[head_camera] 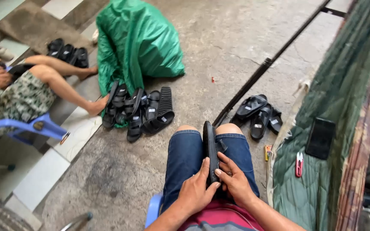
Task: Hand-sewing a strap onto a black sandal using a needle and thread.
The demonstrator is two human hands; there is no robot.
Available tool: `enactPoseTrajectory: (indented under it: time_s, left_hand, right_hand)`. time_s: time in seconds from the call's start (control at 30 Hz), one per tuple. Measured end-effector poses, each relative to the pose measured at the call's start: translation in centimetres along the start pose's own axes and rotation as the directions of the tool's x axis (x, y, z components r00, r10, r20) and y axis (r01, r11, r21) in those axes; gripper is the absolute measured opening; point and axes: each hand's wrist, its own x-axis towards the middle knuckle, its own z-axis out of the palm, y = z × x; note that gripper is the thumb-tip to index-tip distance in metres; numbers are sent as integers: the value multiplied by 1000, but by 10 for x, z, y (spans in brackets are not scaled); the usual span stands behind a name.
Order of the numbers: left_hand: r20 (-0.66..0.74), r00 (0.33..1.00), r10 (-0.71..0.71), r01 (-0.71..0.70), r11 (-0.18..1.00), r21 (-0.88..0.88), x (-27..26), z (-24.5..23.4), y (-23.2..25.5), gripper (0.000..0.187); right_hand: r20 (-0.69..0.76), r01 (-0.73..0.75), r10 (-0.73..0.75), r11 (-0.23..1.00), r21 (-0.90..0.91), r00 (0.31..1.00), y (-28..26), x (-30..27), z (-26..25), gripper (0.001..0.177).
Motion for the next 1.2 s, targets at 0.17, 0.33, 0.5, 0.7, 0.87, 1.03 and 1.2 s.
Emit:
enactPoseTrajectory:
  time_s: [0.17, 0.33, 0.5, 0.7, 0.87, 1.03, 1.2]
  left_hand:
    - [75, 996, 57, -63, 995, 79, 10, 4, -14, 75]
    - [64, 998, 15, -11, 998, -63, 2, 3, -26, 70]
    - [16, 999, 29, -14, 803, -596, -6, -2, -65, 42]
    - [-140, 934, -328, 171, 756, -632, -35, -51, -111, 27]
    - [-445, 884, -140, 117, 990, -79, -12, -60, -94, 40]
    - [-300, 859, 414, -441, 897, -26, 20, -17, -46, 71]
    - [-167, 936, 310, -331, 937, -115, 32, 10, -40, 78]
  right_hand:
    - [-102, -42, 45, 998, 35, 994, 2, -5, 9, 58]
    - [-58, -61, 58, 997, -44, 997, 5, 0, 11, 58]
    - [-49, -40, 28, 958, -285, 998, 33, 18, -19, 53]
    - [50, -92, 133, 870, -484, 990, 18, -11, -39, 24]
    - [495, 335, 276, 467, -818, 824, -20, -8, -63, 28]
    - [172, 107, 279, 234, -966, 945, -72, 5, -70, 59]
    - [575, 501, 100, 385, -775, 812, -64, 27, -71, 44]
